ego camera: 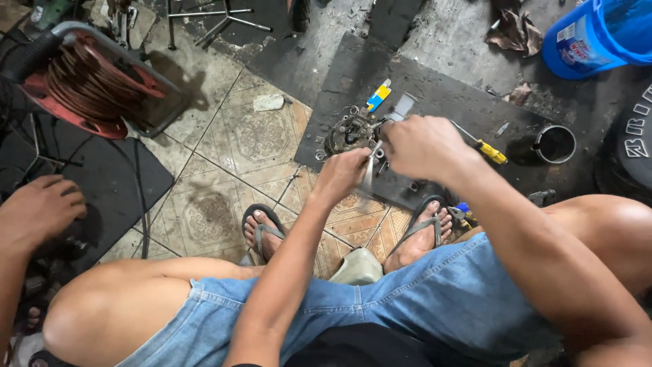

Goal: Disassembling a mechanical component, likely an alternator, using various hand tools like a socket wrench and screwdriver.

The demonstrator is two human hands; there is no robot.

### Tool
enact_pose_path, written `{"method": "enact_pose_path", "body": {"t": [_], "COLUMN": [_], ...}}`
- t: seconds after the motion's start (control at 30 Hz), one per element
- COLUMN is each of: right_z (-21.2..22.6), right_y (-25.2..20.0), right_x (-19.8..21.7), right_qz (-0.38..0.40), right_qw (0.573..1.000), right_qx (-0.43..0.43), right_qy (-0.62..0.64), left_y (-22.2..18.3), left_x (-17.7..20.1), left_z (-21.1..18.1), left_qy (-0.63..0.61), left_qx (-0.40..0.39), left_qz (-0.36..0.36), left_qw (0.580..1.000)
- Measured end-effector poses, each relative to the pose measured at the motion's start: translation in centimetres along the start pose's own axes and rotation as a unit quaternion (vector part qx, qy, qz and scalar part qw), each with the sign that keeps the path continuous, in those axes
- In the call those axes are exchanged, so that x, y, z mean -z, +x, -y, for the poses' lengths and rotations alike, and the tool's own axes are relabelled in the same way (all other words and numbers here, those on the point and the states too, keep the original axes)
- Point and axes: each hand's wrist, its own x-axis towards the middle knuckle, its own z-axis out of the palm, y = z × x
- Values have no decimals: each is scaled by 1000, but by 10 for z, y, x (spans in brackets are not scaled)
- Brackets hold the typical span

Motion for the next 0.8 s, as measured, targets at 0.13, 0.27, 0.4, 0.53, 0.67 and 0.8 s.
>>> {"method": "enact_pose_path", "body": {"t": [0.13,0.27,0.4,0.53,0.67,0.8], "right_z": [12,11,12,8,8,-1], "right_y": [9,28,32,37,30,43], "right_x": [-33,-74,-72,-74,-67,-87], "right_qz": [23,-43,-97,-158,-222,-299], "right_qw": [999,994,985,957,909,876], "right_qx": [21,88,135,216,262,304], "right_qy": [10,-57,-46,-111,-236,-224], "left_y": [7,7,2,-2,6,5], "left_x": [-30,-46,-68,-59,-72,-63], "left_z": [32,57,72,68,90,76], "left_qy": [38,78,234,282,316,318], "left_qx": [28,14,-49,-68,-126,-126], "left_qz": [-31,-44,-119,-134,-181,-185], "left_qw": [998,996,964,948,923,921]}}
